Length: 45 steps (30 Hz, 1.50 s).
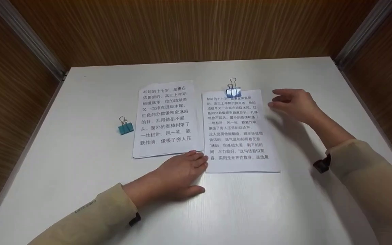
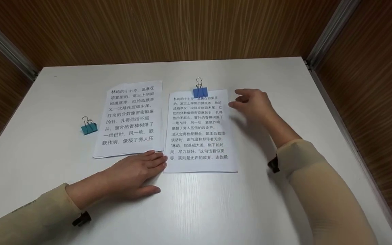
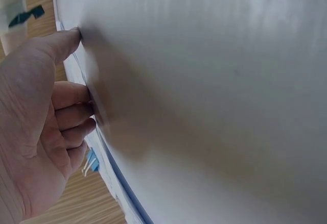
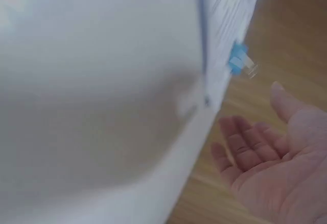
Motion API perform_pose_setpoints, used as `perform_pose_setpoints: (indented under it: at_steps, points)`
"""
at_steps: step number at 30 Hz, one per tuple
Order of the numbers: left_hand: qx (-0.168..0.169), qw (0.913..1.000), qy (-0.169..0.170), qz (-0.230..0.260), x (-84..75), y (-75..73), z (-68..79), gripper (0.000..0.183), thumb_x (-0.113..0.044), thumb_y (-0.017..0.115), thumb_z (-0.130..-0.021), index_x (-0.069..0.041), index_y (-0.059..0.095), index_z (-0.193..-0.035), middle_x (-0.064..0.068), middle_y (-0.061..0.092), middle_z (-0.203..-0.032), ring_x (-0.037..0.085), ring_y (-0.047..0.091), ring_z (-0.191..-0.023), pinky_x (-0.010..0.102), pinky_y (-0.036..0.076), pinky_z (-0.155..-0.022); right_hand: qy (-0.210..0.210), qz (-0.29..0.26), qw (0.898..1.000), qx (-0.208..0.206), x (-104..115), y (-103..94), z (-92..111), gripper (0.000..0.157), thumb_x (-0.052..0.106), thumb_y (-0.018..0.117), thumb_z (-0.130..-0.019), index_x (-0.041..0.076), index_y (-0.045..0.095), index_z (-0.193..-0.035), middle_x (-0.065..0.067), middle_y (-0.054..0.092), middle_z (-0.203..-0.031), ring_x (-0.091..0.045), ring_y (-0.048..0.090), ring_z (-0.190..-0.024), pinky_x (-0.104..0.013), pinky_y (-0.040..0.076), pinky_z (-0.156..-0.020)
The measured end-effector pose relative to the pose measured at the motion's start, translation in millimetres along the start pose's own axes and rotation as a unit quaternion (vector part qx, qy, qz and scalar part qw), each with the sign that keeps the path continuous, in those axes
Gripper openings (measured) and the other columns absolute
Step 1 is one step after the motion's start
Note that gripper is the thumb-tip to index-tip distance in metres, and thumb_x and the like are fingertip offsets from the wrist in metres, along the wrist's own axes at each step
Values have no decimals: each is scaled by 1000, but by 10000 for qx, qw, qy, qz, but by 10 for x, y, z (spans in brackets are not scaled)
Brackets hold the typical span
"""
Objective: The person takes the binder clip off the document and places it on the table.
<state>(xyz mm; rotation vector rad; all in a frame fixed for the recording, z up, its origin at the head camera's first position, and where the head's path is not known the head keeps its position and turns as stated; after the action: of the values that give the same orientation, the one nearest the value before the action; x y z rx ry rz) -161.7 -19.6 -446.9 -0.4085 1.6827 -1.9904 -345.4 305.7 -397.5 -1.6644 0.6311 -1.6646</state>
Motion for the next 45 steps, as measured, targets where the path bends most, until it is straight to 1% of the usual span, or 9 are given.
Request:
perform_pose_setpoints:
  at_steps: [6,11,17,22,26,32,36,41,45]
  points:
    - [-2,10000,9,-75,1,14,-13,75,-54,51,-107,1,48,-157,17,42,-165,29,34,-157,36,15,-131,460,-1024,9930,359,-236,75,-329,78,41,76,-100,14,42,-164,-15,63,-148,-21,61,-129,-40,44,-109]
    - [-36,9999,35,-89,9,18,-26,75,-55,51,-107,0,49,-157,16,44,-164,28,35,-156,36,15,-131,618,-1360,9877,472,-315,147,-489,84,43,74,-100,19,32,-169,-12,54,-158,-26,59,-125,-44,44,-111]
    - [-63,9999,41,-122,9,5,-19,75,-56,52,-106,0,51,-156,16,45,-163,29,37,-155,37,16,-131,823,-1329,9863,521,-344,249,-600,86,49,72,-101,28,27,-170,-7,48,-163,-28,52,-129,-44,43,-110]
    - [-51,9999,28,-144,11,15,-21,75,-57,51,-106,0,50,-156,16,45,-164,28,36,-156,37,16,-131,789,-1449,9846,585,-330,296,-643,85,43,73,-102,27,26,-171,-7,46,-164,-25,48,-140,-47,41,-116]
    - [-40,9998,33,-179,17,17,-30,75,-56,52,-106,-1,50,-156,16,45,-164,28,37,-155,37,16,-131,733,-1405,9849,703,-321,330,-683,88,42,74,-101,26,23,-171,-8,43,-166,-28,45,-146,-50,35,-122]
    - [-69,10000,33,-62,22,8,-26,73,-54,54,-106,0,51,-156,16,46,-163,27,37,-155,36,16,-131,722,-1088,9868,958,-355,416,-710,93,43,75,-100,28,19,-172,-10,33,-172,-32,27,-158,-55,22,-128]
    - [-56,10000,-1,6,30,8,-15,74,-54,53,-106,0,50,-156,16,45,-164,28,36,-156,36,16,-131,681,-893,9892,943,-378,440,-726,95,43,76,-99,27,18,-172,-11,35,-170,-33,30,-156,-55,22,-128]
    - [-66,9999,4,78,31,12,-13,74,-54,53,-106,0,50,-157,16,44,-164,28,36,-156,36,16,-131,705,-759,9904,913,-402,444,-732,95,42,77,-99,25,20,-172,-14,44,-161,-33,40,-142,-54,27,-125]
    - [-32,10000,3,47,21,10,-21,74,-55,53,-106,0,50,-156,16,43,-165,28,35,-156,37,16,-131,743,-663,9905,950,-406,448,-721,94,41,78,-98,25,22,-171,-15,48,-153,-34,42,-134,-53,32,-118]
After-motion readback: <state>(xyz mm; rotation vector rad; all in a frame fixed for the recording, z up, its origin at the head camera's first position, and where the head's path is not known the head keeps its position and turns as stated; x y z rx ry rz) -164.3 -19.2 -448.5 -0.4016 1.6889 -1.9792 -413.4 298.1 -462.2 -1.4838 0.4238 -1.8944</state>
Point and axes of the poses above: each hand's wrist, its own z-axis away from the middle knuckle, its own y-axis out of the palm, x = y × z, the point moved 8 cm from there along -z, towards the middle knuckle
